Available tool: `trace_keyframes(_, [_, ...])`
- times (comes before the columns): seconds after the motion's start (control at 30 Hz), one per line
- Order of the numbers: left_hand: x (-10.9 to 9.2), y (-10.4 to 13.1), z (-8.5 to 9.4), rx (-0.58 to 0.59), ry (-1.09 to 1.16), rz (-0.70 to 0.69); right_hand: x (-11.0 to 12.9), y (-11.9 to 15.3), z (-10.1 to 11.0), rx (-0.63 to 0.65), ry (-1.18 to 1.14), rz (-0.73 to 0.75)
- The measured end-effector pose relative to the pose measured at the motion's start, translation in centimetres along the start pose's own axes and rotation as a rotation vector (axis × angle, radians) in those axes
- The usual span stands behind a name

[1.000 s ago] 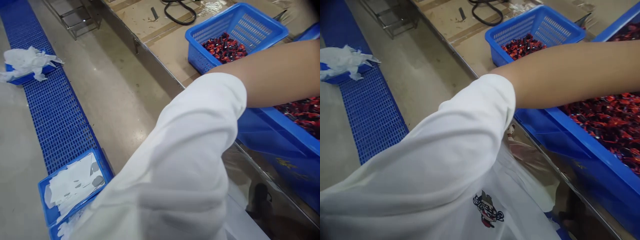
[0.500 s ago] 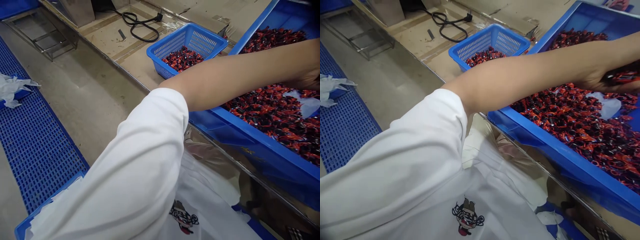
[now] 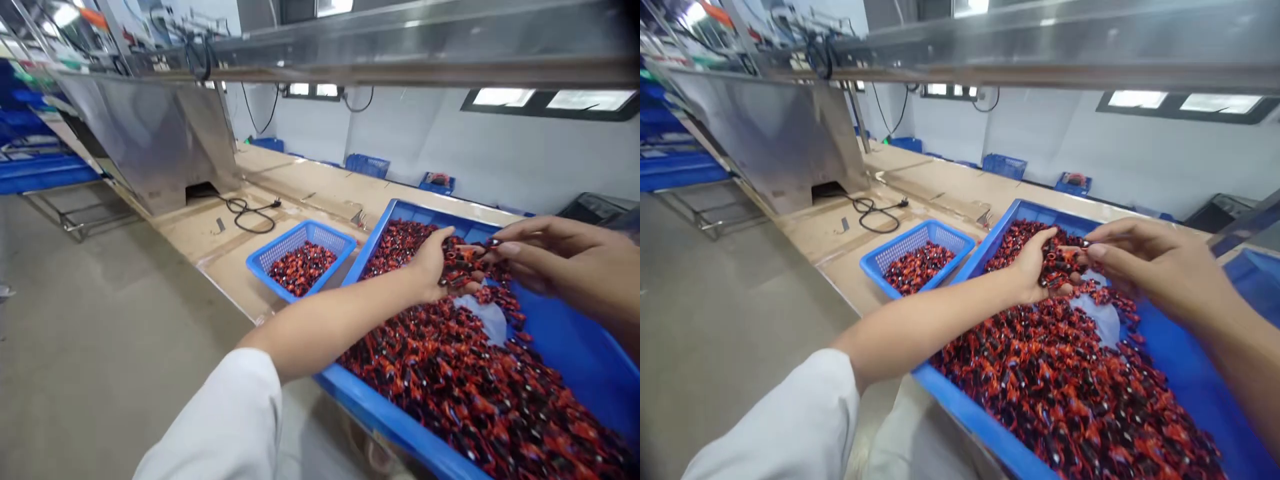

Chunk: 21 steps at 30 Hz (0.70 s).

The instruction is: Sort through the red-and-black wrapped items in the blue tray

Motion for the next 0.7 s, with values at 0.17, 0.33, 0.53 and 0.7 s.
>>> trace_keyframes(0.17, [-1.0,0.6,0.2,-0.059,0.065,-0.063,-0.9,0.0,-2.5,0.113,-0.262,-0.016])
trace_keyframes(0.33, [-1.0,1.6,-0.4,-0.142,0.115,-0.032,-3.1,1.4,-2.8,0.188,-0.29,-0.057])
trace_keyframes(0.53, [-0.9,1.5,-0.4,-0.204,0.063,-0.038,-2.9,3.6,-3.8,0.308,-0.311,0.015])
trace_keyframes(0.7, [-0.8,1.1,-0.1,-0.235,0.076,-0.052,-1.9,4.0,-4.2,0.327,-0.272,0.064])
Point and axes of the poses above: each hand's wrist, its own y-axis away from the middle knuckle, its own z-axis out of the back of the hand, x = y × z, the point moved 4 cm from there along -y, towards the middle knuckle, and after that the axes turned 7 degrees about -x, right-handed, at the moved point
